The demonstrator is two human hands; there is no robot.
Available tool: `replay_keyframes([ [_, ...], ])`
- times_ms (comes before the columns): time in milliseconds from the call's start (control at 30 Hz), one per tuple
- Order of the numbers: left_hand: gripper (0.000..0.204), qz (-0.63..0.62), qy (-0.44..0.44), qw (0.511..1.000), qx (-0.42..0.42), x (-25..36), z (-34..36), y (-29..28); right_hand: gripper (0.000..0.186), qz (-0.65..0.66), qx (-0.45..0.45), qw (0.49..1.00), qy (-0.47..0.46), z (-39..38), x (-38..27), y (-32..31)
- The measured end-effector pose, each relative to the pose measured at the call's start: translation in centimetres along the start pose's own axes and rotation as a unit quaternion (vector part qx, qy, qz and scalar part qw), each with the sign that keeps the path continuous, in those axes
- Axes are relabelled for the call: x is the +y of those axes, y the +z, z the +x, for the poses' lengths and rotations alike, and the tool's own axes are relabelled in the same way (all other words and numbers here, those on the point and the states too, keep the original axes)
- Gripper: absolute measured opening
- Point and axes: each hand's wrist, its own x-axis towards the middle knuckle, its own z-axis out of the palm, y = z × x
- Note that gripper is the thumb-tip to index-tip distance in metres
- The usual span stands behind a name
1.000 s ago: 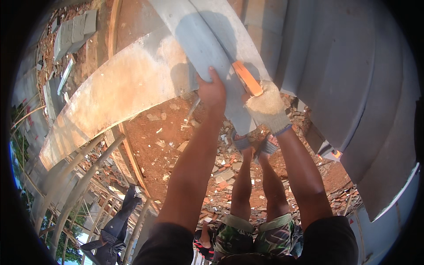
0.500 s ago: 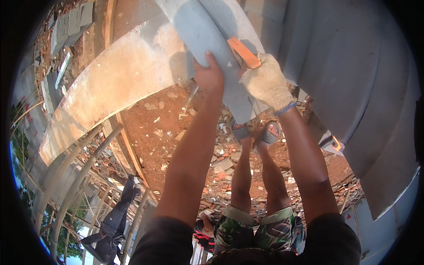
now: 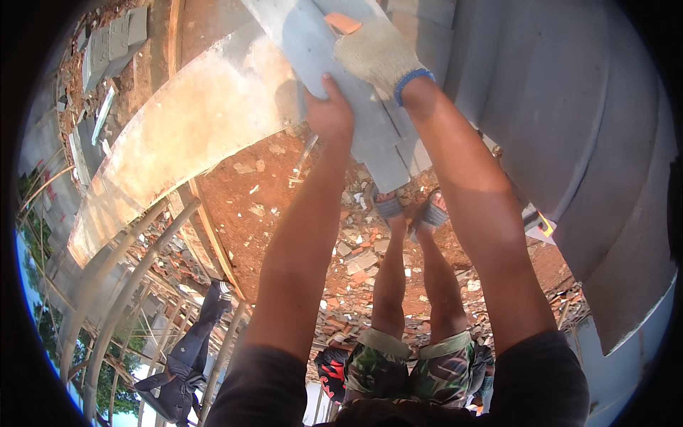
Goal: The person uses a hand saw to cut a gray roof tile on a wooden plank at a construction site. After cutting, the person walks across debris, picks up a bucket, and scoops white powder from a bag into the bucket.
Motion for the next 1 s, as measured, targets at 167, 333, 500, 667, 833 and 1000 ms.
replay_keyframes([
  [167, 0.066, -0.056, 0.019, 0.998, 0.011, -0.4, 0.6, 0.4, 0.045, 0.008, 0.164, 0.98, -0.113, -6.9, 4.6, 1.0],
  [333, 0.064, -0.016, 0.006, 1.0, -0.006, -0.5, 0.5, 0.3, 0.036, -0.062, 0.032, 0.997, 0.032, -3.9, 1.3, -0.2],
  [500, 0.066, -0.059, 0.035, 0.997, 0.02, -0.6, 0.5, 0.5, 0.027, -0.137, 0.078, 0.985, 0.076, -6.6, 3.0, 0.4],
  [667, 0.065, -0.014, 0.008, 1.0, 0.004, -0.9, 0.6, 0.6, 0.021, -0.134, 0.068, 0.988, 0.025, -6.9, 3.9, 0.2],
  [833, 0.069, 0.019, 0.026, 0.999, 0.006, -1.0, 0.7, 0.6, 0.026, -0.071, 0.069, 0.995, -0.029, -3.7, 2.9, 0.2],
  [1000, 0.069, -0.015, 0.023, 1.0, 0.009, -1.2, 0.3, 0.5, 0.048, -0.099, 0.085, 0.988, -0.088, -7.0, 7.3, 0.6],
])
